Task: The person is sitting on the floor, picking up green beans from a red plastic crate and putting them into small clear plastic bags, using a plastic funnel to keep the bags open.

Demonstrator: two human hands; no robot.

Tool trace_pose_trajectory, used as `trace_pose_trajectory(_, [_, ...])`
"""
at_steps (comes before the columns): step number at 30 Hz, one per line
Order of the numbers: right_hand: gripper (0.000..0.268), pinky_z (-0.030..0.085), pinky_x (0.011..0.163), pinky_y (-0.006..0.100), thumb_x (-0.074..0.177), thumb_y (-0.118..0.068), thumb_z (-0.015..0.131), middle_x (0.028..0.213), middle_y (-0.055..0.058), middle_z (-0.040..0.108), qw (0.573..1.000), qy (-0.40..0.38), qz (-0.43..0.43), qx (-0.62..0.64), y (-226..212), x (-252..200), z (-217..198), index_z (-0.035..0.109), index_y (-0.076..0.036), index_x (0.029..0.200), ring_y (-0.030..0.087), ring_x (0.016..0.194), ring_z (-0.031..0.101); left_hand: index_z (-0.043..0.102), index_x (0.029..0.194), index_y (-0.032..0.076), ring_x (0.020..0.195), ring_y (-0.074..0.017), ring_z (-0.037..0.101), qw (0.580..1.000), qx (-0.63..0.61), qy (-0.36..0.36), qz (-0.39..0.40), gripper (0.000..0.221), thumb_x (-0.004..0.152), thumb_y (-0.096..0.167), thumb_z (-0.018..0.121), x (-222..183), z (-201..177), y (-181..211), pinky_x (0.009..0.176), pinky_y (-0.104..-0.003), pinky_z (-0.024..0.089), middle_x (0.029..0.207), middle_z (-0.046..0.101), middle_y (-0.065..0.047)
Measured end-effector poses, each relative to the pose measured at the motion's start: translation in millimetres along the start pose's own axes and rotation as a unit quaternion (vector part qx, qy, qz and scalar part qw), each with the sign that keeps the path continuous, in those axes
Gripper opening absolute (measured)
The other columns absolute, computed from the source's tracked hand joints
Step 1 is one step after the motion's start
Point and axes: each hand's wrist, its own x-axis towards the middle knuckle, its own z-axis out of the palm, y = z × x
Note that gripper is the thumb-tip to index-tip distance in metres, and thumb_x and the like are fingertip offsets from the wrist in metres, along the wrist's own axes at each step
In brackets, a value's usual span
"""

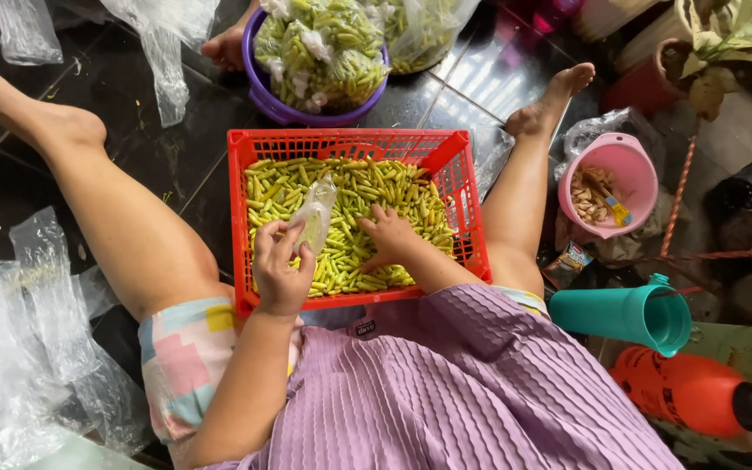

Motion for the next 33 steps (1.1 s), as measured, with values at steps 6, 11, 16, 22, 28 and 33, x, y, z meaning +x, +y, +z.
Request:
trace_pose_trajectory(6, [0.098, 0.057, 0.087, 0.060, 0.067, -0.075, 0.080, 0.143, 0.018, 0.041, 0.999, -0.034, 0.040, 0.008, 9.6, 8.4, 17.0, 0.046, -0.020, 0.141, 0.041, 0.131, 0.050, 0.075, 0.117, 0.001, 0.077, -0.0266, 0.067, 1.000, 0.001, -0.003, -0.010, 0.037, 0.081, -0.006, 0.067, 1.6, -1.4, 3.6, 0.049, -0.029, 0.060, 0.112, 0.057, -0.015])
trace_pose_trajectory(11, [0.084, 0.059, 0.078, 0.055, 0.073, -0.069, 0.080, 0.122, 0.015, 0.050, 0.999, -0.029, 0.028, -0.003, 10.5, 10.3, 13.2, 0.052, -0.019, 0.134, 0.042, 0.117, 0.060, 0.076, 0.115, 0.002, 0.077, -0.0265, 0.067, 1.000, 0.004, -0.005, -0.011, 0.036, 0.081, -0.005, 0.067, 2.6, -2.1, 4.5, 0.049, -0.028, 0.061, 0.111, 0.058, -0.015])
trace_pose_trajectory(16, [0.090, 0.059, 0.078, 0.055, 0.068, -0.073, 0.080, 0.118, 0.013, 0.051, 0.999, -0.033, 0.027, 0.016, 10.5, 7.9, 16.1, 0.053, -0.021, 0.137, 0.041, 0.111, 0.063, 0.076, 0.116, 0.003, 0.079, -0.0263, 0.067, 1.000, 0.003, -0.005, -0.014, 0.036, 0.082, -0.004, 0.067, -0.4, 0.7, 2.8, 0.050, -0.028, 0.061, 0.111, 0.059, -0.014])
trace_pose_trajectory(22, [0.092, 0.058, 0.080, 0.054, 0.069, -0.070, 0.082, 0.116, 0.016, 0.058, 0.998, -0.048, -0.006, 0.044, 20.2, 16.1, 22.5, 0.054, -0.020, 0.140, 0.041, 0.106, 0.067, 0.077, 0.116, 0.004, 0.078, -0.0268, 0.068, 1.000, 0.008, -0.004, -0.009, 0.036, 0.082, -0.003, 0.067, 0.9, -0.6, 4.2, 0.050, -0.028, 0.061, 0.111, 0.059, -0.014])
trace_pose_trajectory(28, [0.096, 0.058, 0.078, 0.054, 0.066, -0.071, 0.084, 0.117, 0.017, 0.060, 0.996, -0.066, -0.011, 0.051, 21.6, 14.3, 23.5, 0.054, -0.020, 0.142, 0.041, 0.101, 0.069, 0.077, 0.116, 0.003, 0.078, -0.0268, 0.068, 1.000, 0.004, -0.006, -0.009, 0.035, 0.082, -0.003, 0.067, 0.3, 0.2, 2.8, 0.051, -0.029, 0.061, 0.110, 0.059, -0.014])
trace_pose_trajectory(33, [0.095, 0.058, 0.078, 0.053, 0.060, -0.073, 0.086, 0.117, 0.021, 0.060, 0.993, -0.057, -0.037, 0.100, 22.3, 12.0, 24.8, 0.062, -0.018, 0.133, 0.044, 0.094, 0.070, 0.077, 0.114, 0.003, 0.077, -0.0264, 0.067, 1.000, 0.007, 0.004, 0.001, 0.035, 0.081, -0.002, 0.068, 1.1, 0.6, 4.2, 0.051, -0.028, 0.061, 0.109, 0.060, -0.013])
